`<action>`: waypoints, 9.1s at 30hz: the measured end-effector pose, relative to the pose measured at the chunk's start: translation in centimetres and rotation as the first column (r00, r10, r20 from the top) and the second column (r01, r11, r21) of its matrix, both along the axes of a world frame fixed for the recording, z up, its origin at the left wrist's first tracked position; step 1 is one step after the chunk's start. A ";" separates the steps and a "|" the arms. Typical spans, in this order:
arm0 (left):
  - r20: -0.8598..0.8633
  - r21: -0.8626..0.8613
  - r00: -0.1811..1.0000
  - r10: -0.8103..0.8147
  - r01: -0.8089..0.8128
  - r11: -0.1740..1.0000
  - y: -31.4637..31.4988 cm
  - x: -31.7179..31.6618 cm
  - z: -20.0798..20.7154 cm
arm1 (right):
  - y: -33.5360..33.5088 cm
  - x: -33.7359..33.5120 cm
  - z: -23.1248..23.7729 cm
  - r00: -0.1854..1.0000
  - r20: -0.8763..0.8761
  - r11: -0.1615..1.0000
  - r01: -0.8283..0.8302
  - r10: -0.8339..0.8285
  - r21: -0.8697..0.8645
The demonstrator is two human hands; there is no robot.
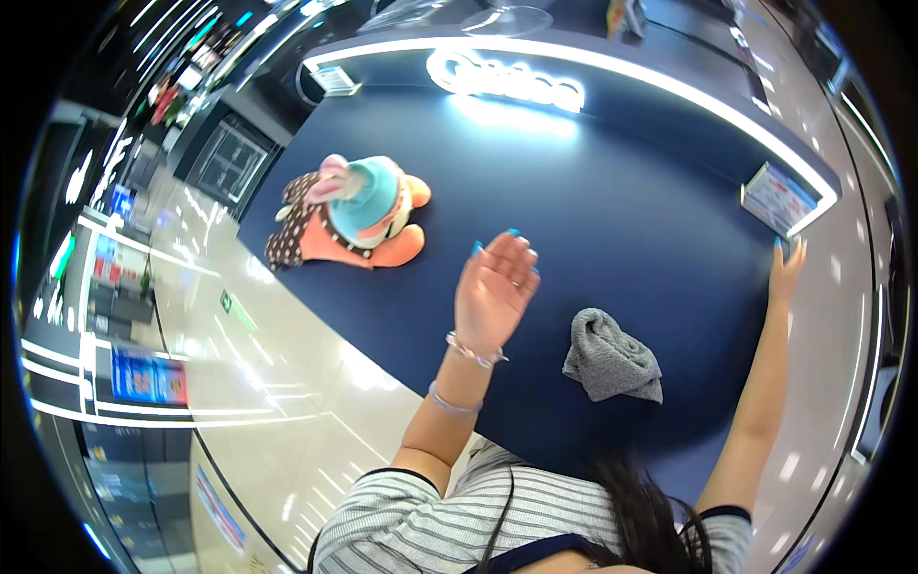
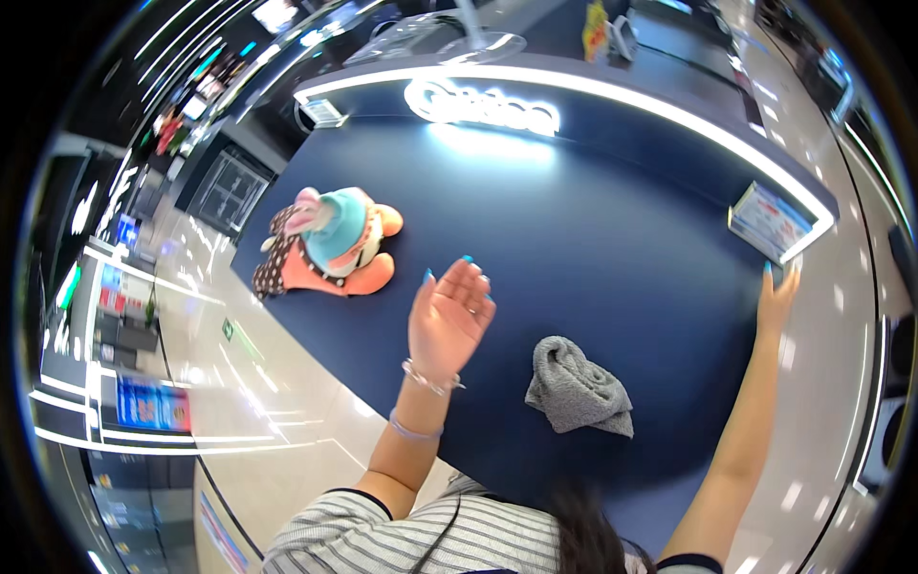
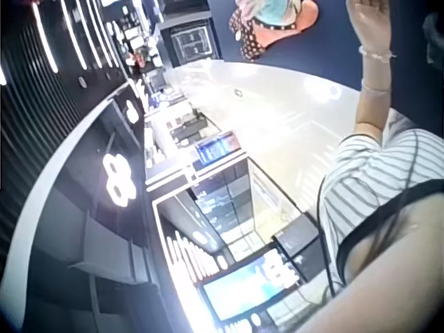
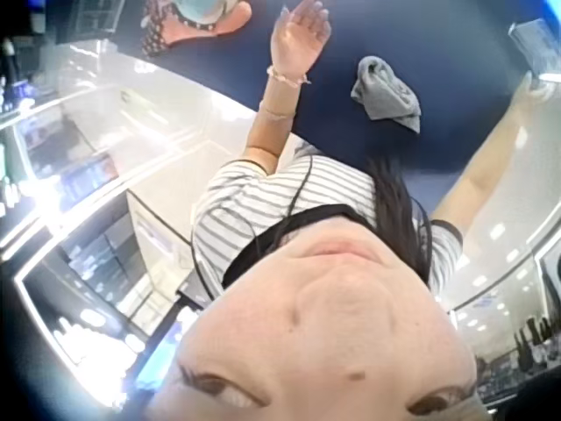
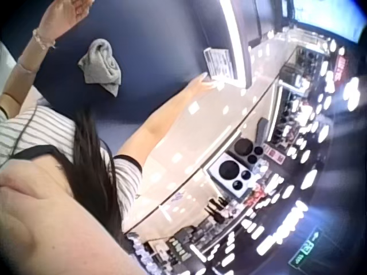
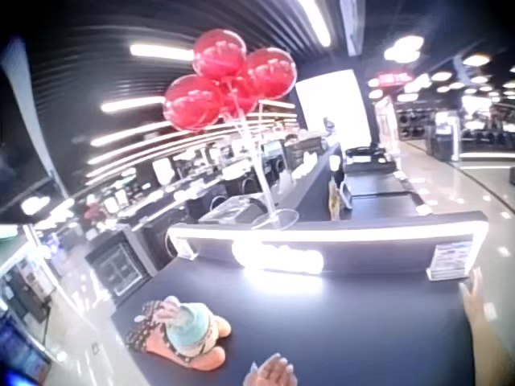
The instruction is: The person wipes the surfaces of a washing machine and a display counter in an electronics store using a gray cloth. They move a plush toy and a price tag to clean underneath them, then wipe the top and front of the washing machine.
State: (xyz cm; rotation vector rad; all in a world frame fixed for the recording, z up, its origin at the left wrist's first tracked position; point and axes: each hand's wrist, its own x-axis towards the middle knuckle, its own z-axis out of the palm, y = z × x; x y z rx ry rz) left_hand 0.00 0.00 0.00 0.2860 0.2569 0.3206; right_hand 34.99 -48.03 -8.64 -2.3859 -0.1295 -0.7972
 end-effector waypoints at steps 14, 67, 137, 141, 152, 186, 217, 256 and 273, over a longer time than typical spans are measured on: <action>-0.175 0.738 0.320 0.931 0.669 -0.091 18.5 0.2 4.8 | 9.3 -23.0 5.3 0.910 -0.113 0.903 -0.368 0.399 0.223; 0.304 0.938 0.818 0.488 -0.169 -0.301 3.2 -14.4 2.4 | 4.7 -23.9 7.9 0.749 -0.138 0.760 -0.648 0.649 0.055; -0.612 0.754 0.653 0.447 0.310 0.579 -47.2 -31.6 -12.9 | -19.6 -49.7 -4.9 0.027 -0.406 0.325 -0.652 0.913 0.686; -0.522 0.848 0.690 0.501 0.356 0.392 -43.3 -31.4 -13.1 | -18.1 -50.0 -7.0 -0.071 -0.504 0.401 -0.515 0.861 0.758; -0.507 0.845 0.631 0.587 0.499 0.193 -37.0 -22.2 -12.0 | -14.5 -53.0 -4.3 0.074 -0.251 0.184 -0.874 0.965 0.449; -0.381 -0.272 0.921 -0.081 -0.028 0.962 -38.9 -25.3 -10.2 | -9.4 -53.0 -0.8 0.034 -0.244 0.093 -0.967 0.969 0.235; 0.348 0.754 0.882 0.318 -0.062 -0.654 -32.6 -27.2 -15.7 | 3.1 -52.2 0.1 0.464 -0.677 0.175 -0.875 0.572 -0.452; -0.104 0.840 0.405 0.909 0.525 -0.138 6.9 -22.9 -20.8 | 45.6 -53.0 -5.4 0.485 -0.218 0.122 -0.577 0.847 -0.808; -0.262 0.837 0.125 0.957 0.523 0.161 -17.6 -20.7 -33.8 | 27.4 -52.2 -9.5 0.531 -0.504 -0.561 -0.062 0.682 -0.825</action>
